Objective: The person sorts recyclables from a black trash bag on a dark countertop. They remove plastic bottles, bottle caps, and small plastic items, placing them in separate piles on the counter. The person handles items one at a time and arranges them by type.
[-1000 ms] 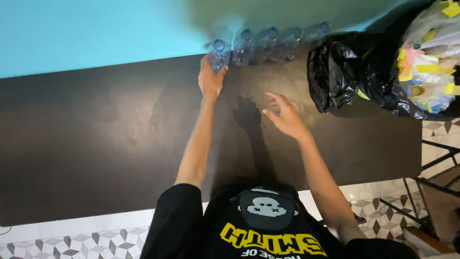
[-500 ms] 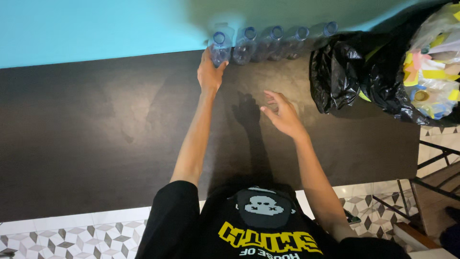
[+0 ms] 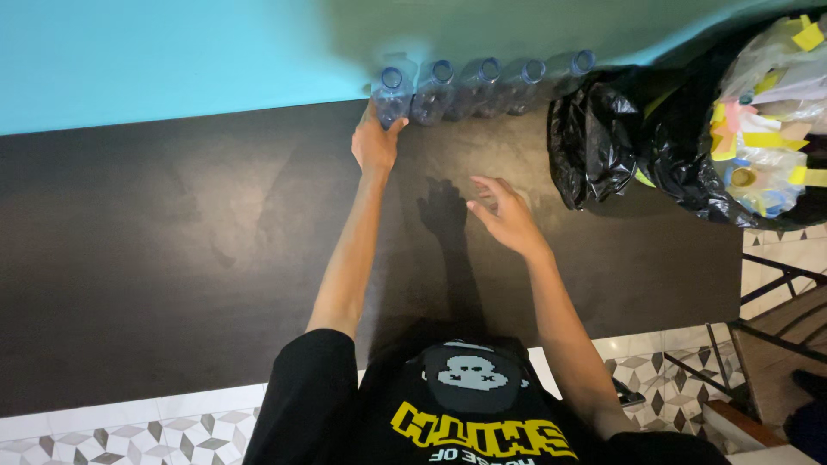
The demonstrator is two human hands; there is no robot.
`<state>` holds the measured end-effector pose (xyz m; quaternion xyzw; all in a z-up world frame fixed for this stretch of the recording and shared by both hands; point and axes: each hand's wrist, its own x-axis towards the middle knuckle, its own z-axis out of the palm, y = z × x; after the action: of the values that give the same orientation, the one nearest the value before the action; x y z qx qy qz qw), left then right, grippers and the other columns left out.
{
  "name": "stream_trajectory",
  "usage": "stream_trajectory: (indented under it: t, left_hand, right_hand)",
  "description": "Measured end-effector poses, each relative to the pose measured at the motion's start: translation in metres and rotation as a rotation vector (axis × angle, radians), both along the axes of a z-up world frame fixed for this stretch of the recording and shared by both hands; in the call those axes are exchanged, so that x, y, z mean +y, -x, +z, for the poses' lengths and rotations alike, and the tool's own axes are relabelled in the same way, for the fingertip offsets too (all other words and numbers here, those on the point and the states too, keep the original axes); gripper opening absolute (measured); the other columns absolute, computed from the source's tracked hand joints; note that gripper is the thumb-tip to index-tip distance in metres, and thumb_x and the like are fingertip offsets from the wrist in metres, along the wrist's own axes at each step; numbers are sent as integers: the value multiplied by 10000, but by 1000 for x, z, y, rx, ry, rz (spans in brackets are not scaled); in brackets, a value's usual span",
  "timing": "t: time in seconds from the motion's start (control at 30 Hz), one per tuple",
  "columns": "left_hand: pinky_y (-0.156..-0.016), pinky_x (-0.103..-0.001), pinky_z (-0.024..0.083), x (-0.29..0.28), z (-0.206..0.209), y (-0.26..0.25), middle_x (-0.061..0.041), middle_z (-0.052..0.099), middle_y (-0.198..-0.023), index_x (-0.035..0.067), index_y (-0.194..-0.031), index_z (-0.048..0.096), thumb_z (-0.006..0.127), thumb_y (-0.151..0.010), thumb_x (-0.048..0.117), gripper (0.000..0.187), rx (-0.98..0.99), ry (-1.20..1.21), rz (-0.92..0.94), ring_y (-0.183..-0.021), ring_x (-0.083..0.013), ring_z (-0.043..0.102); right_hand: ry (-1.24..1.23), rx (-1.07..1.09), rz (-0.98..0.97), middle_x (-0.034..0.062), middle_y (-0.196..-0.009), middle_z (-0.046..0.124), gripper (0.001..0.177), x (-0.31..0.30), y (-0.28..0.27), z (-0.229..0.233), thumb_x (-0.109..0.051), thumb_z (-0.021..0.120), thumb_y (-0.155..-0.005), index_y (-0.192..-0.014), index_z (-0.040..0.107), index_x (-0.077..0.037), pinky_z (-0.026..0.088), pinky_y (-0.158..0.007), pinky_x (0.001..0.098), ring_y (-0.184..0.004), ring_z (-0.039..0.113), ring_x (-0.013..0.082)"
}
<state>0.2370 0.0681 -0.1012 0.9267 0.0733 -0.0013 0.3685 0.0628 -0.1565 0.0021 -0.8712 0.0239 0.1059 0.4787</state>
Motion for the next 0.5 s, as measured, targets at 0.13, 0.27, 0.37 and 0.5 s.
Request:
stream_trajectory:
  t: [0.13, 0.27, 0.37, 0.5]
  left_hand:
    - [-918, -449, 524, 0, 3, 3, -129, 664, -1323, 100, -1460, 507, 851, -786, 410, 818, 42, 2, 15, -1159, -347, 649]
    - [-915, -443, 528, -2, 6, 3, -121, 667, -1326, 98, -1444, 519, 851, -785, 441, 814, 40, -15, 25, -1164, -339, 653]
    - [-915, -438, 530, -4, 7, 4, -110, 673, -1320, 109, -1438, 529, 847, -783, 456, 807, 39, -21, 30, -1167, -330, 657]
    - [-924, -430, 530, -4, 9, 5, -92, 661, -1340, 115, -1432, 533, 850, -768, 458, 812, 44, -11, 46, -1171, -312, 657]
  right_hand:
    - [17, 14, -3, 154, -1340, 624, 478, 1, -2, 2, -219, 699, -938, -1382, 598, -74, 568, -930, 385, -1182, 657, 264]
    - [2, 16, 2, 149, -1337, 621, 471, 3, -3, 2, -225, 695, -944, -1376, 591, -70, 566, -936, 380, -1178, 659, 262]
    - [7, 29, -10, 144, -1327, 629, 469, 2, -3, 1, -231, 695, -940, -1370, 597, -73, 564, -941, 380, -1170, 666, 256]
    - [20, 41, -13, 147, -1322, 627, 475, 0, -2, 2, -229, 693, -933, -1372, 600, -74, 559, -950, 381, -1179, 658, 261]
